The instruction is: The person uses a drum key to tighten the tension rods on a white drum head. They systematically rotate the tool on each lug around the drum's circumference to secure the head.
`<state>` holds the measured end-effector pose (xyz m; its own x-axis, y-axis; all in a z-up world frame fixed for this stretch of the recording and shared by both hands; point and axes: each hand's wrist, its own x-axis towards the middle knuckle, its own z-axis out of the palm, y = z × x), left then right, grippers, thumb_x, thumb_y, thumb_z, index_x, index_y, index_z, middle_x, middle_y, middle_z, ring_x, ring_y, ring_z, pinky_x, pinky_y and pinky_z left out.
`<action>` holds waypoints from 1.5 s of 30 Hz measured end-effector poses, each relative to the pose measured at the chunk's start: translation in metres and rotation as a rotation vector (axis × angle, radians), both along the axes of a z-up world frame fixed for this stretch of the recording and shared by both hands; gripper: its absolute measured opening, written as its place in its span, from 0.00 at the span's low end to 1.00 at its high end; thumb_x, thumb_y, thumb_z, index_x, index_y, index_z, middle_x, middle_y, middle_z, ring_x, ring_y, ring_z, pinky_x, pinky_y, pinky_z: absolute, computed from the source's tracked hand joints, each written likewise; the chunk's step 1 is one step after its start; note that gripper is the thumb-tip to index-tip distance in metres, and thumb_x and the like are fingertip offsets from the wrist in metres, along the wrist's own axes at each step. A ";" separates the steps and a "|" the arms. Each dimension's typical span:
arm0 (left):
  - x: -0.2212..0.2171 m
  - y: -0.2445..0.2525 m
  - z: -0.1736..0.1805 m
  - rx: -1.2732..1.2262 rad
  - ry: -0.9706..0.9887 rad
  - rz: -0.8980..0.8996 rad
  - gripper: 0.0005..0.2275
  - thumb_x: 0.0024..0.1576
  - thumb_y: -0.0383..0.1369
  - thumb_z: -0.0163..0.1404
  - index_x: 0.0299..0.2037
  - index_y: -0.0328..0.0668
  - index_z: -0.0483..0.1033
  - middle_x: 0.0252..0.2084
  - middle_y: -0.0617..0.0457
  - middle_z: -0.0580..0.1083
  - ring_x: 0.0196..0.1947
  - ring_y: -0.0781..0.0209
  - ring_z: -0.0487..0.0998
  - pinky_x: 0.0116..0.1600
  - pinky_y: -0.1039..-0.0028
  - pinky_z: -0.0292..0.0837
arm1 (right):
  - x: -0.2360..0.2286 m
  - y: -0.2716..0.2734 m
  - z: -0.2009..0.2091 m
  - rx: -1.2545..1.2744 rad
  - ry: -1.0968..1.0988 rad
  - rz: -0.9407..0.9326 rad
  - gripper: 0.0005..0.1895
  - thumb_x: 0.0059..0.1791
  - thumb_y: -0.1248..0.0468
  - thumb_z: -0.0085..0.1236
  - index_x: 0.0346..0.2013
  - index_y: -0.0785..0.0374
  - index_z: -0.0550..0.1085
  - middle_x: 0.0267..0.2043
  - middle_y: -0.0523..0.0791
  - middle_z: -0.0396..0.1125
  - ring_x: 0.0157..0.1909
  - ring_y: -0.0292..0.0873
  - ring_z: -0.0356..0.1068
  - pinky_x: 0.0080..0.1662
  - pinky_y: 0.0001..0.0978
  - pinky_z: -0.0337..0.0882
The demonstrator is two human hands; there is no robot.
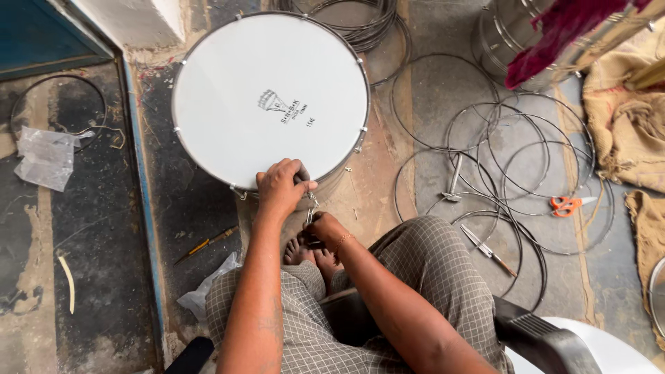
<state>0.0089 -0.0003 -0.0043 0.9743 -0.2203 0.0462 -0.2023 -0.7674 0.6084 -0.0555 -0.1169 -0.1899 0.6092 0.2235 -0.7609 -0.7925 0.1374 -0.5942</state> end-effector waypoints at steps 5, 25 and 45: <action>0.003 -0.001 -0.004 0.030 0.061 0.013 0.13 0.45 0.40 0.66 0.27 0.45 0.75 0.30 0.59 0.74 0.40 0.58 0.75 0.49 0.61 0.56 | 0.001 0.040 -0.008 0.195 -0.084 -0.331 0.09 0.54 0.69 0.50 0.48 0.64 0.63 0.40 0.50 0.74 0.37 0.48 0.75 0.39 0.43 0.79; 0.007 0.002 -0.005 0.049 -0.044 -0.024 0.16 0.46 0.44 0.65 0.31 0.44 0.74 0.32 0.55 0.73 0.42 0.51 0.75 0.47 0.58 0.56 | 0.052 -0.067 -0.019 -1.022 -0.405 0.608 0.17 0.50 0.54 0.61 0.36 0.68 0.80 0.36 0.56 0.73 0.34 0.56 0.74 0.35 0.48 0.74; 0.003 -0.003 0.002 0.033 0.066 0.017 0.13 0.45 0.40 0.66 0.27 0.45 0.75 0.30 0.60 0.74 0.41 0.59 0.75 0.50 0.62 0.56 | 0.005 0.050 -0.031 0.314 -0.117 -0.479 0.08 0.54 0.67 0.46 0.48 0.62 0.66 0.36 0.45 0.71 0.34 0.43 0.73 0.36 0.41 0.75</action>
